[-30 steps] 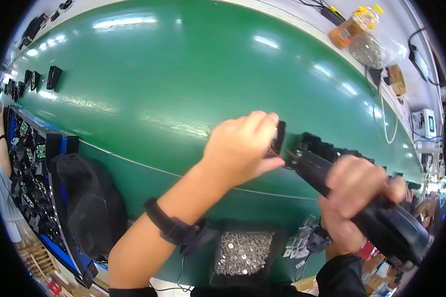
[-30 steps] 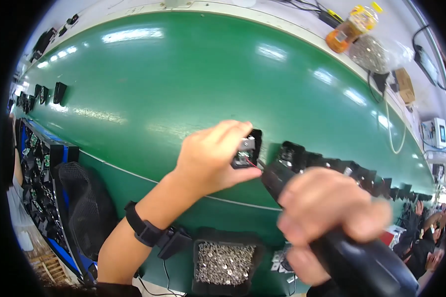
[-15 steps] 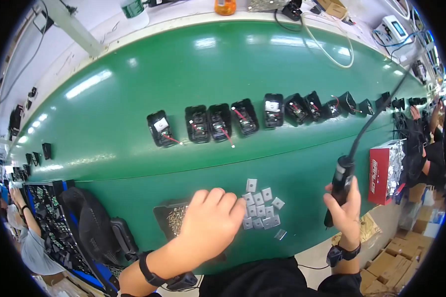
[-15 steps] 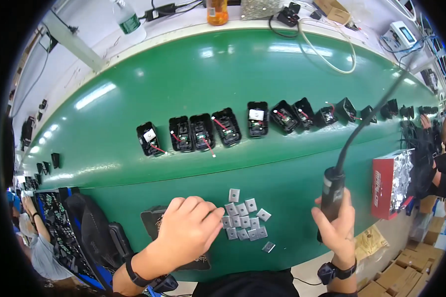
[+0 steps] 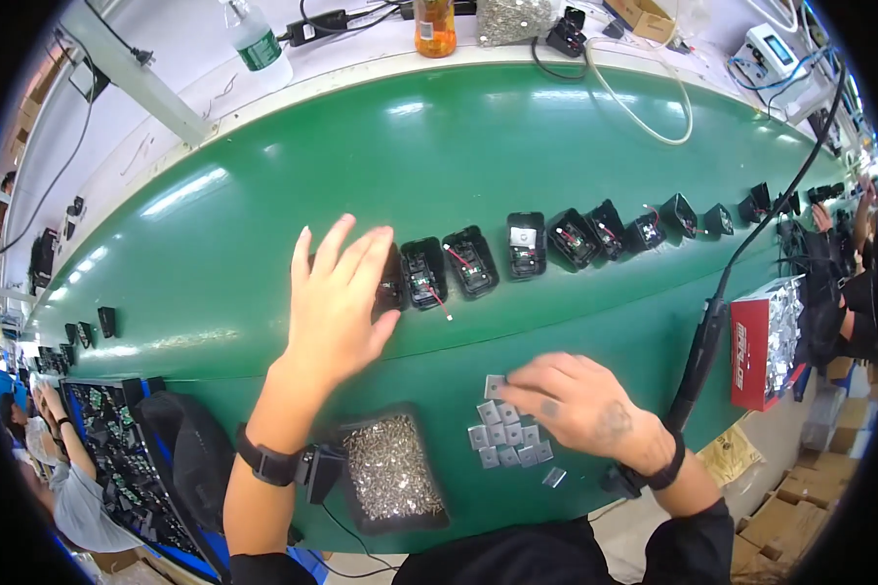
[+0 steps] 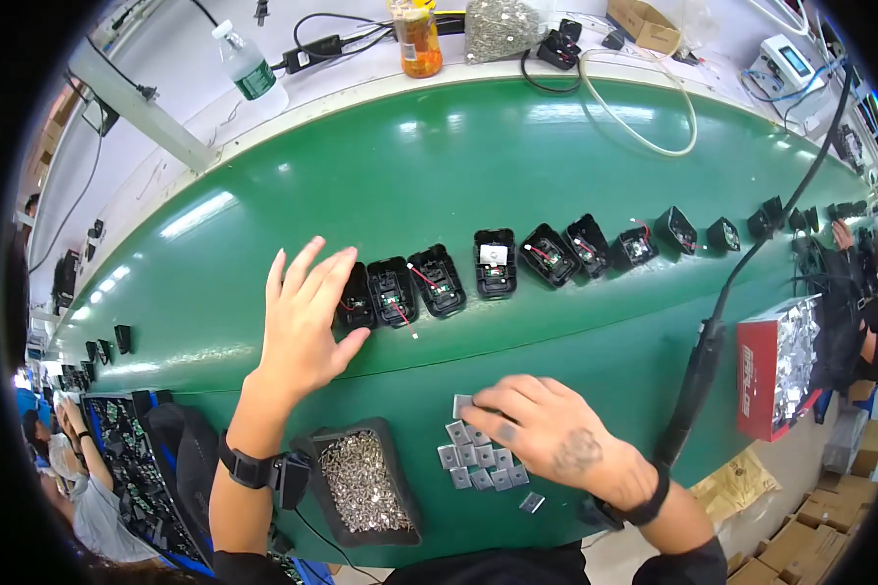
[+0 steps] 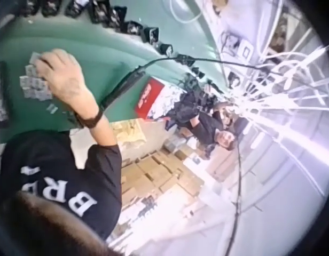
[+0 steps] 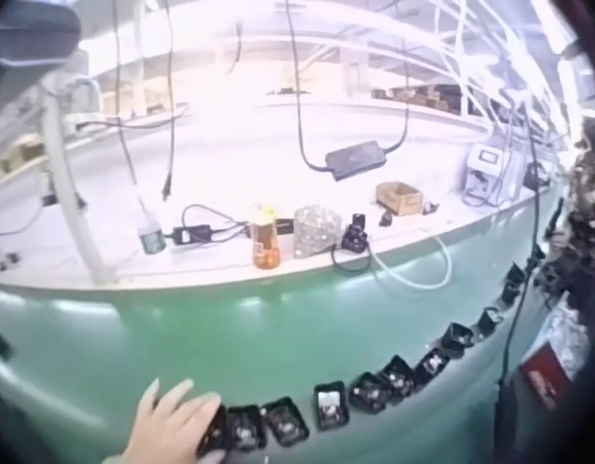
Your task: The person picks up a metal plate and a screw, places the plate onto a plastic housing, and drives the screw in using a power screwdriver.
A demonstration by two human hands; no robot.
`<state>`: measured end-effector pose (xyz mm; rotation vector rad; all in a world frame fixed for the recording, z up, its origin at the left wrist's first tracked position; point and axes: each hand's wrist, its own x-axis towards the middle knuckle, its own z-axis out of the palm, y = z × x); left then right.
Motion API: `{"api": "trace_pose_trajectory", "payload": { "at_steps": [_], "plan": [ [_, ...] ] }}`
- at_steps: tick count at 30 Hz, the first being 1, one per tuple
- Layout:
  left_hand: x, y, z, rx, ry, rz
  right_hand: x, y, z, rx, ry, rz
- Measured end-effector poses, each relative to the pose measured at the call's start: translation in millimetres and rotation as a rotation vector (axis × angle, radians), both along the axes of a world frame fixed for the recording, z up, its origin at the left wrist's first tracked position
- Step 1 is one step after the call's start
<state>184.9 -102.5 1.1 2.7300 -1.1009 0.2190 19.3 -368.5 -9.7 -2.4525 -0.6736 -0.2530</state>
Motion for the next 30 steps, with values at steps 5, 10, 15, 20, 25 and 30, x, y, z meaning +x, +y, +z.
{"api": "trace_pose_trajectory", "payload": {
  "at_steps": [5, 10, 15, 20, 25, 30],
  "plan": [
    [8.6, -7.9, -3.5, -0.071, 0.038, -0.097, 35.6, -0.1, 18.2, -0.344, 0.181, 0.201],
    [9.9, -6.2, -4.5, -0.124, 0.067, -0.111, 46.4, -12.4, 25.3, -0.44, 0.129, 0.319],
    [16.0, -3.8, 1.6, -0.203, 0.109, -0.124, 78.9, 11.3, 38.6, -0.23, -0.039, 0.193],
    [22.0, 4.7, -7.0, -0.289, 0.099, -0.147, 146.2, 50.7, 40.7, -0.294, -0.336, -0.045],
    [21.1, -6.0, -9.4, -0.385, 0.107, -0.15, 158.7, 52.6, 39.8, -0.379, -0.344, 0.03],
    [19.8, -3.5, -11.3, -0.427, 0.1, -0.143, 154.2, 65.8, 31.3, -0.375, -0.345, 0.038]
  ]
}}
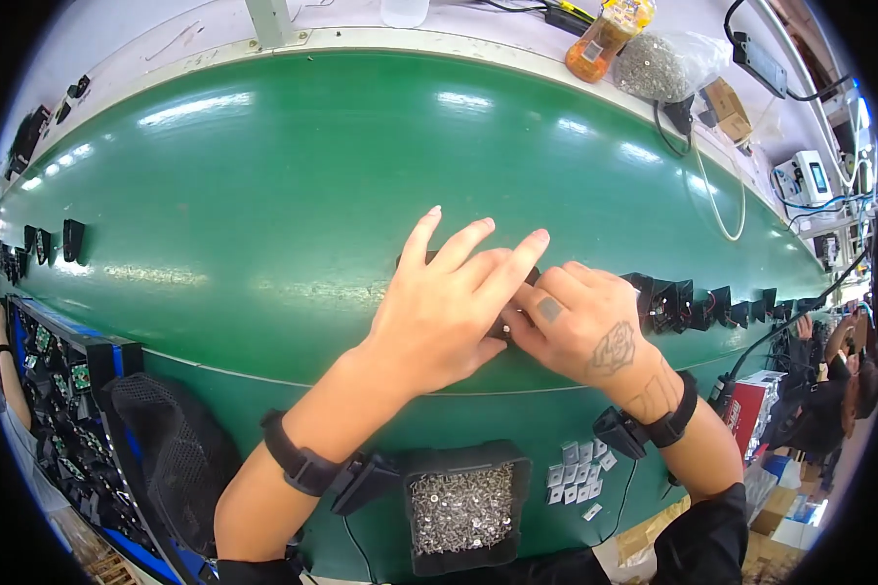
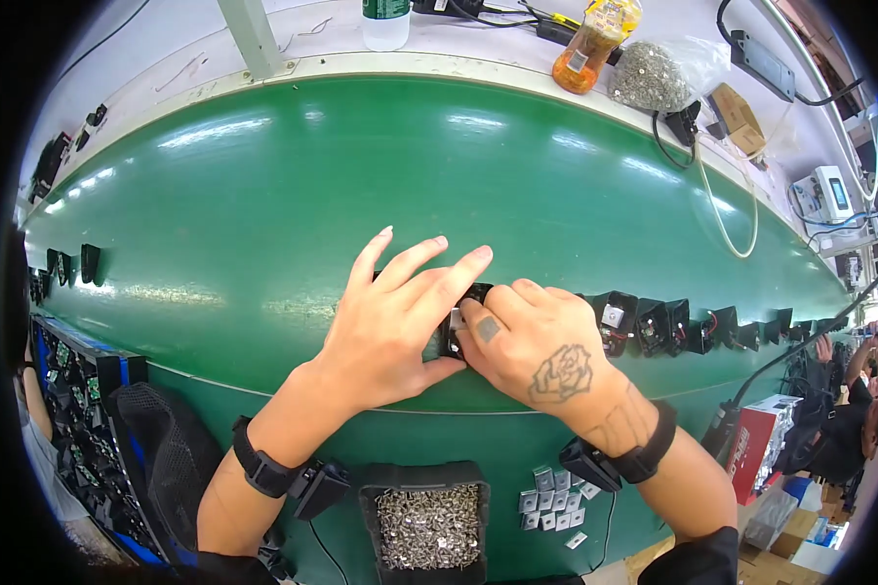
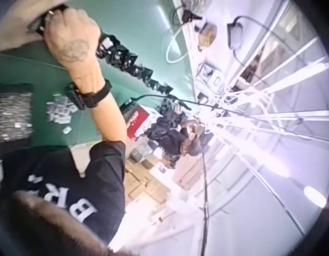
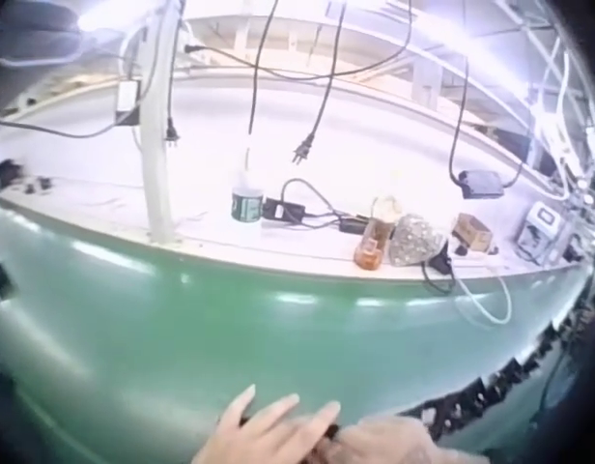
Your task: The person picks up a metal plate and a screw, places the plate onto a plastic housing, and drives the screw in using a power screwdriver.
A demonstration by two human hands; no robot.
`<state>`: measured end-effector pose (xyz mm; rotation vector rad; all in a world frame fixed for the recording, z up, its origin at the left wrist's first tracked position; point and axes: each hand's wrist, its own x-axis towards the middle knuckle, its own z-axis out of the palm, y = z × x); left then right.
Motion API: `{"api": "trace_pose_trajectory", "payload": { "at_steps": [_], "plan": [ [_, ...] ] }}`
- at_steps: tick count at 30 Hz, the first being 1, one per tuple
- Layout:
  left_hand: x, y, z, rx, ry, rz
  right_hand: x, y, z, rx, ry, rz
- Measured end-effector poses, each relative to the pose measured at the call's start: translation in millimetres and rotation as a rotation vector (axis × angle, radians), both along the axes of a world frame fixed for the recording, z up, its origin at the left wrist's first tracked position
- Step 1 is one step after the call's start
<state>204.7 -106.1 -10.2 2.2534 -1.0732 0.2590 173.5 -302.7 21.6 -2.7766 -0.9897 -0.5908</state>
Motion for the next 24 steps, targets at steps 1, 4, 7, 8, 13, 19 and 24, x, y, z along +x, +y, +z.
{"api": "trace_pose_trajectory", "payload": {
  "at_steps": [1, 4, 7, 8, 13, 19, 24],
  "plan": [
    [-0.3, 1.0, -1.0, -0.01, 0.003, 0.002, -1.3, 2.9, -0.2, -0.015, -0.014, -0.032],
    [0.1, 2.2, -0.4, -0.007, 0.008, -0.009, -4.3, 6.2, -1.6, -0.023, -0.029, -0.076],
    [-0.3, 2.7, -0.4, 0.004, 0.017, 0.005, -4.1, 7.3, 1.9, -0.023, -0.007, -0.074],
    [-0.4, 2.9, -0.6, 0.006, 0.016, 0.005, -3.6, 7.2, 3.1, -0.031, 0.016, -0.063],
    [-0.4, 3.2, -2.2, -0.004, 0.025, 0.005, 1.4, 5.0, -9.3, 0.019, 0.081, 0.022],
    [0.6, 7.4, -3.2, -0.017, 0.022, 0.025, 10.6, 6.0, 3.2, -0.079, 0.159, 0.024],
    [-0.3, 6.4, -6.3, -0.013, 0.045, 0.026, 7.2, 4.8, 3.0, -0.185, 0.18, 0.027]
  ]
}}
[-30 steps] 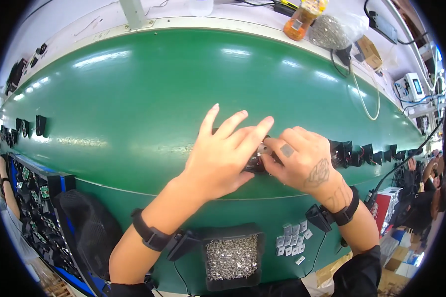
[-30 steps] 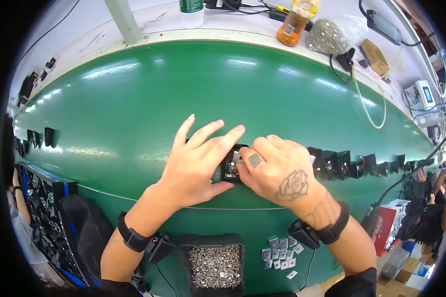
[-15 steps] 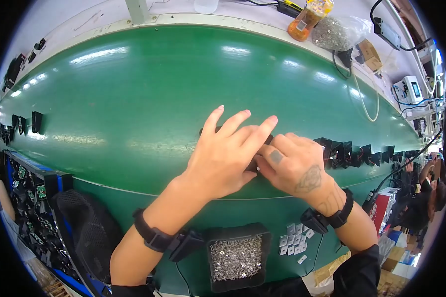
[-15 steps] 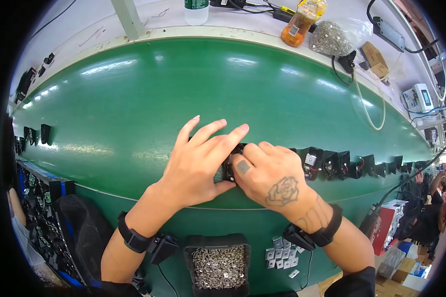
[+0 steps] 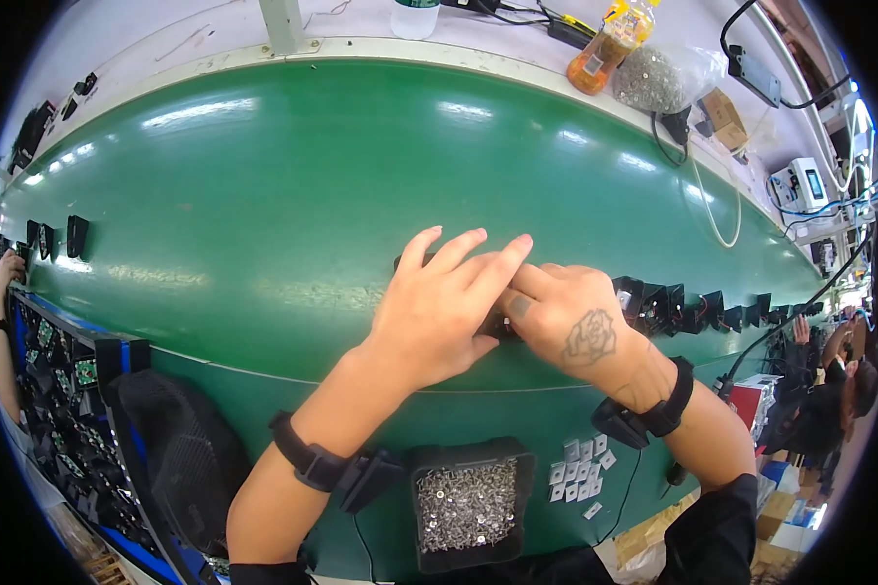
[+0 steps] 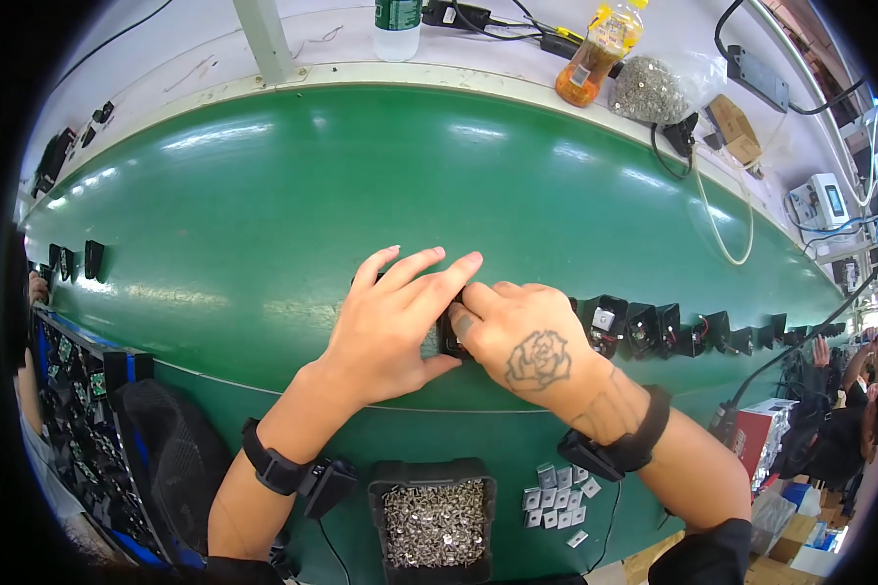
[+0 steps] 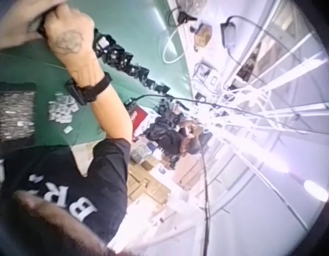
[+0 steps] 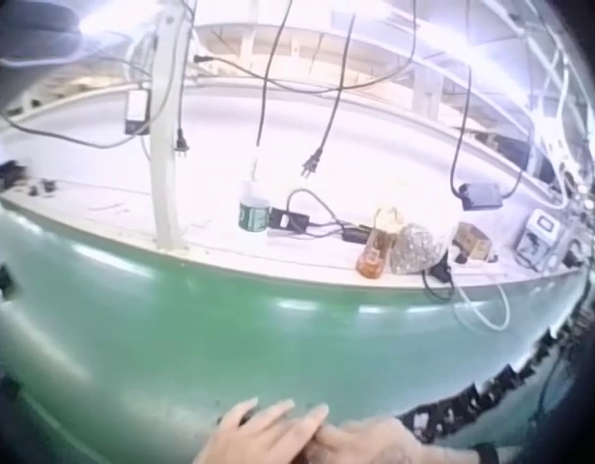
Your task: The person picks up a metal plate and a screw, places the plate onto a plastic housing, and drives the screw in using a power screwdriver.
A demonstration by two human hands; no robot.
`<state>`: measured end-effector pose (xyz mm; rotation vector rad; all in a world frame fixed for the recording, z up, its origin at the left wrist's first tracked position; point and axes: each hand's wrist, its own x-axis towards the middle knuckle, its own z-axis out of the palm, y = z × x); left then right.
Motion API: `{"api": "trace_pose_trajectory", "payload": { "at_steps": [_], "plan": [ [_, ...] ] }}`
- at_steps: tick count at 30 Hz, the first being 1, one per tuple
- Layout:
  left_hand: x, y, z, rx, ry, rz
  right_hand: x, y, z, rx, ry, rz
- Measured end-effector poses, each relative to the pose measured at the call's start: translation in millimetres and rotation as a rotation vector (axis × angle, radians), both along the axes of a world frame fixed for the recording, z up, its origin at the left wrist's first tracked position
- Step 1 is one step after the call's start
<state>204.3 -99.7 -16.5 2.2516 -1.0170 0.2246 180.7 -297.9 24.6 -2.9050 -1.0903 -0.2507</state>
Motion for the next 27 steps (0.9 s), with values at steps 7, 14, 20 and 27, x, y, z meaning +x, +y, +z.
{"api": "trace_pose_trajectory", "payload": {
  "at_steps": [7, 14, 20, 27],
  "plan": [
    [0.6, 4.6, 2.6, 0.148, -0.033, -0.021, -61.1, -36.2, 1.8, 0.391, -0.058, -0.17],
    [-6.1, -1.4, 15.0, 0.272, -0.073, -0.048, -177.3, -80.3, 27.0, 0.164, 0.401, -0.319],
    [-10.4, -12.7, 24.4, 0.347, -0.097, -0.033, -180.1, -104.1, -18.0, 0.388, 0.408, -0.315],
    [-6.7, -21.4, 21.1, 0.422, -0.103, -0.027, -175.9, -94.1, -32.2, 0.282, 0.23, -0.224]
  ]
}}
